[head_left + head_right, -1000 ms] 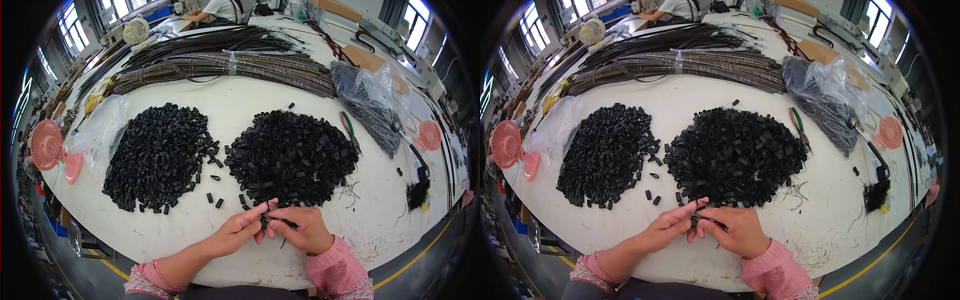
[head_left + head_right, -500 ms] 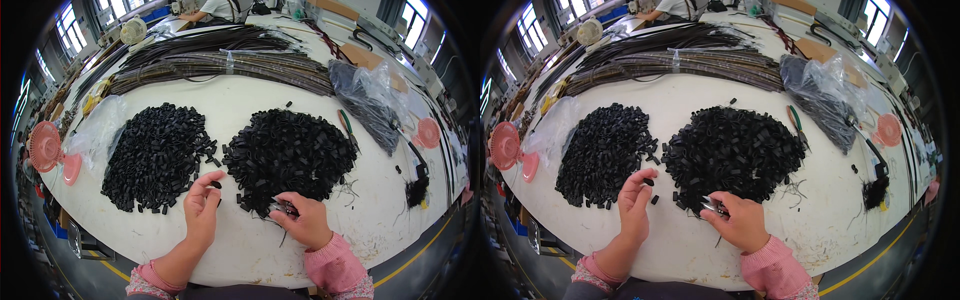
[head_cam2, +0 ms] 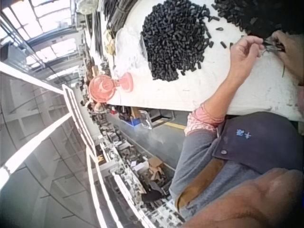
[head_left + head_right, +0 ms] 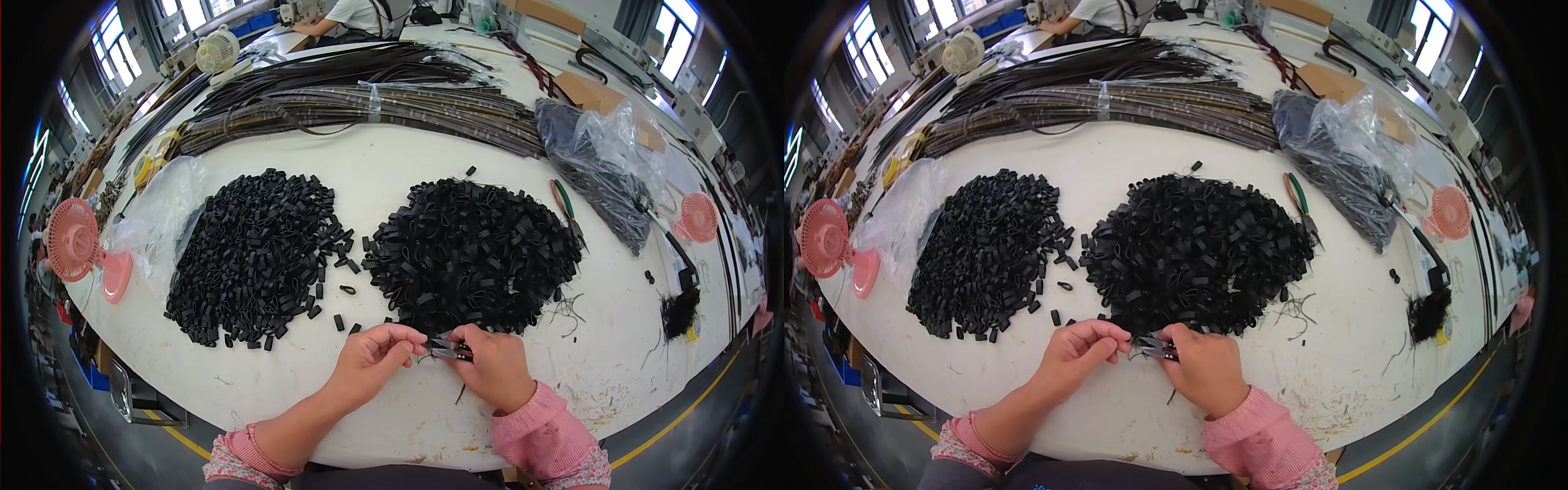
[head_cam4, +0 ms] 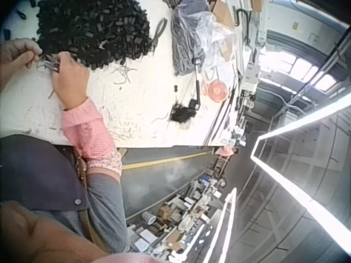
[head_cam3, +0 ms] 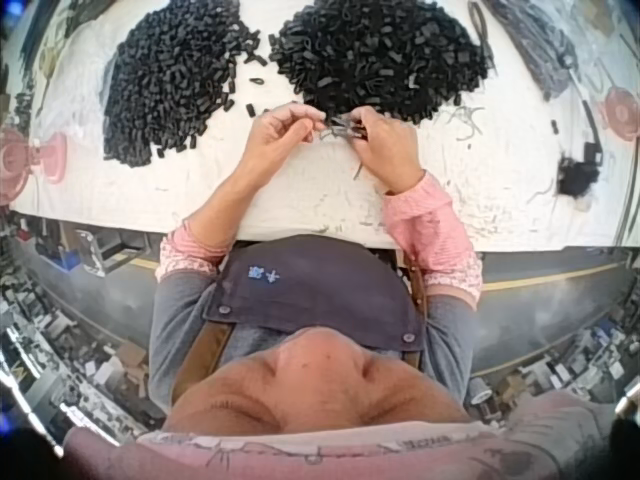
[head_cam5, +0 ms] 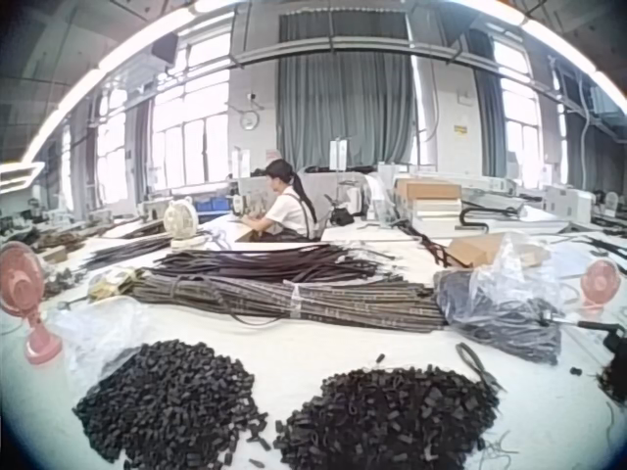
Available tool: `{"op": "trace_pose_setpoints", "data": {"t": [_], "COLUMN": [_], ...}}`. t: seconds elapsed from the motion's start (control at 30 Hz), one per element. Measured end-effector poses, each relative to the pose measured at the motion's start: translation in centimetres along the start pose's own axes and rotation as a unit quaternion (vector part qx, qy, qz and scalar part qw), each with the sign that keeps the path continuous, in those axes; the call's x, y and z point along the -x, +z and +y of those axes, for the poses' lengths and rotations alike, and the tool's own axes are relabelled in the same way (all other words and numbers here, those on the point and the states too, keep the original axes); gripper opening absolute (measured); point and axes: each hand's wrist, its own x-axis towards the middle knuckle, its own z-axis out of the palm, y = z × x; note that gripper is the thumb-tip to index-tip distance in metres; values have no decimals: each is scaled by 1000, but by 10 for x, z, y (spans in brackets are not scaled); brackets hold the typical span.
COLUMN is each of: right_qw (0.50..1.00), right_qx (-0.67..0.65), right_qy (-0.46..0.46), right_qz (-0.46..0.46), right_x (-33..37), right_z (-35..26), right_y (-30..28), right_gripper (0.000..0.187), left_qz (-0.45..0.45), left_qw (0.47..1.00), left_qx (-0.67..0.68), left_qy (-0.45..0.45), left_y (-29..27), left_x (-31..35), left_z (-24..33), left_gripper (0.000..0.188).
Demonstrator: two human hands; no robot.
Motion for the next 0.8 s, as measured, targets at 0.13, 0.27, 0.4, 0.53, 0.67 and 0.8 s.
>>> {"op": "trace_pose_setpoints", "data": {"t": [0.13, 0.27, 0.4, 0.53, 0.67, 0.8], "right_qw": [990, 913, 889, 908, 940, 965], "right_qx": [-128, -387, -428, -404, -333, -258], "right_qy": [61, 129, 149, 108, 61, 38], "right_qz": [-3, -15, -62, -38, -47, -16], "right_x": [-1, 0, 3, 7, 9, 3], "right_z": [2, -2, -11, -17, -15, -14], "right_y": [-6, -12, -8, -3, -5, -17], "right_gripper": [20, 20, 21, 21, 25, 29], "left_qz": [-55, -80, -69, -62, -63, -18], "left_qw": [996, 993, 990, 988, 985, 991], "left_qx": [-18, 24, 104, 110, 142, 121], "left_qy": [-62, -80, -59, -92, -74, -50], "left_y": [-3, 7, 9, 8, 5, 7], "left_x": [0, 2, 4, 3, 0, 3], "left_z": [-2, 2, -7, -12, -21, -14], "left_gripper": [24, 28, 35, 28, 24, 26]}}
